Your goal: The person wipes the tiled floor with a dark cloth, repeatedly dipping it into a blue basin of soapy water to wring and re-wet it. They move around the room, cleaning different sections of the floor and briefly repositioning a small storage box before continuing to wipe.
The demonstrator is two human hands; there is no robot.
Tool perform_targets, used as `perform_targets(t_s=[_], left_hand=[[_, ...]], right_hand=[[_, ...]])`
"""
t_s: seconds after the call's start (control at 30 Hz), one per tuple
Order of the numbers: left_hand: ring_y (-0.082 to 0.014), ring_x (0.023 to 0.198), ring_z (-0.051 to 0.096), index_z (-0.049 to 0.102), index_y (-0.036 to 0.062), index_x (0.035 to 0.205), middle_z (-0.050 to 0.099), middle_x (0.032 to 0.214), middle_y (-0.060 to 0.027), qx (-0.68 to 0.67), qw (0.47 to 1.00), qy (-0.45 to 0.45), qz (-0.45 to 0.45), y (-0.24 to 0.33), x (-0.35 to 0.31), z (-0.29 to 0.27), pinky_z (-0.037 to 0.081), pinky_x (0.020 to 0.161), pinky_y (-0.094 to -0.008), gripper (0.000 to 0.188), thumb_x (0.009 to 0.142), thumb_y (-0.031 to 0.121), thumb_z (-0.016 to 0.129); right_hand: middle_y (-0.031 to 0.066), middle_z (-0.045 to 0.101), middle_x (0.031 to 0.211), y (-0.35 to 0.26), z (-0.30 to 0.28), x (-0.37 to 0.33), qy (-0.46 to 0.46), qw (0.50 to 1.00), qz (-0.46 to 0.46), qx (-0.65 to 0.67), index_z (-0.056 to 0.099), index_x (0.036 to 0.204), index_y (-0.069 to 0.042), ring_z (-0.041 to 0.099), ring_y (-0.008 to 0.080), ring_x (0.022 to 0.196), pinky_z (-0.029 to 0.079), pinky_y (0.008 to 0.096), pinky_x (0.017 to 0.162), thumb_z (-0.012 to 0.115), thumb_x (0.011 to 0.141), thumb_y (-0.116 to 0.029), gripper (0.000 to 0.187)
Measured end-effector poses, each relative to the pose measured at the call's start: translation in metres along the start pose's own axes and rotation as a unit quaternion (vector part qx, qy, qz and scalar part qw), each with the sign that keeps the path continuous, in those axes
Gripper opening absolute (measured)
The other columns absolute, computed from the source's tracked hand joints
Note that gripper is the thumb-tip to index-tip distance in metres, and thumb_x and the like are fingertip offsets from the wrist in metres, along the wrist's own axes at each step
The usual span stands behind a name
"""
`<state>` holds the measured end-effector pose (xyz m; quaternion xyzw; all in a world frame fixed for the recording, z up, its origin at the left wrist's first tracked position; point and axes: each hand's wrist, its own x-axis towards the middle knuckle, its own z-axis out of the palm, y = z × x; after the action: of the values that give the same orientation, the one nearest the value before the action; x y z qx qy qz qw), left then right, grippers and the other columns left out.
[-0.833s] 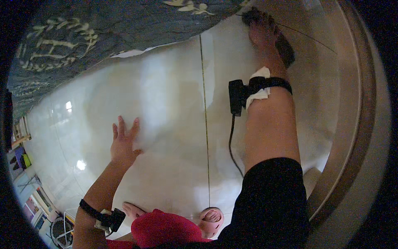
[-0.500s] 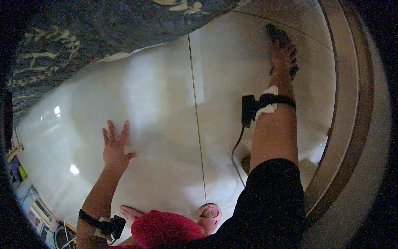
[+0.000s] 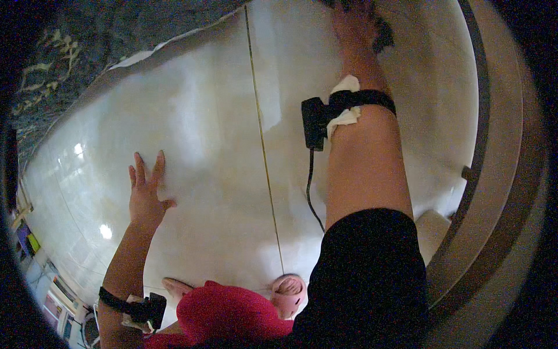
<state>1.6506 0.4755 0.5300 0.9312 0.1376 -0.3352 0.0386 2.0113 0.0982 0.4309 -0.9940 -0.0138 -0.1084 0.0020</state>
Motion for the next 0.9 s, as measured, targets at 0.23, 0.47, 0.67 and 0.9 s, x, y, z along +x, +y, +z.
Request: perform_targets(t_s=[0.23, 0.47, 0.67, 0.9], left_hand=[[-0.0486, 0.139, 0.014, 0.012, 0.0366, 0.149, 0.001, 0.155, -0.0219, 0.006, 1.000, -0.001, 0.022, -0.007, 0.000, 0.009, 0.029, 0.113, -0.0487, 0.126, 0.051, 0.023, 0.090], [-0.0502, 0.137, 0.018, 0.014, 0.0388, 0.148, 0.008, 0.154, -0.0208, -0.003, 0.999, 0.024, 0.027, -0.008, 0.001, 0.005, 0.043, 0.102, -0.0465, 0.122, 0.055, 0.011, 0.088], [-0.0508, 0.137, 0.019, 0.021, 0.0399, 0.146, 0.012, 0.154, -0.0194, -0.015, 0.999, 0.038, 0.014, -0.006, 0.002, -0.006, 0.049, 0.098, -0.0459, 0.120, 0.053, 0.005, 0.087], [-0.0410, 0.139, 0.023, 0.025, 0.0313, 0.147, 0.018, 0.154, -0.0172, -0.099, 0.990, 0.085, 0.060, -0.019, 0.001, 0.006, 0.038, 0.105, -0.0507, 0.110, 0.059, 0.006, 0.084]], right_hand=[[0.0167, 0.023, 0.152, 0.141, -0.008, -0.185, 0.009, 0.869, 0.491, -0.065, 0.028, 0.146, -0.010, 0.021, 0.0387, 0.139, 0.021, 0.0609, 0.108, 0.037, 0.090, -0.062, 0.077], [0.0131, 0.017, 0.155, 0.085, -0.051, -0.298, 0.001, 0.725, 0.682, -0.096, 0.020, 0.149, -0.013, 0.019, 0.0412, 0.139, 0.018, 0.0673, 0.105, 0.033, 0.088, -0.066, 0.082], [0.0141, 0.017, 0.155, -0.019, -0.067, -0.277, -0.032, 0.854, 0.517, -0.049, 0.030, 0.146, -0.012, 0.019, 0.0419, 0.140, 0.018, 0.0662, 0.105, 0.039, 0.090, -0.057, 0.073], [0.0100, 0.030, 0.151, -0.213, -0.108, -0.305, -0.212, 0.939, -0.225, 0.150, 0.040, 0.141, -0.020, 0.024, 0.0348, 0.138, 0.021, 0.0626, 0.106, 0.059, 0.081, -0.042, 0.065]])
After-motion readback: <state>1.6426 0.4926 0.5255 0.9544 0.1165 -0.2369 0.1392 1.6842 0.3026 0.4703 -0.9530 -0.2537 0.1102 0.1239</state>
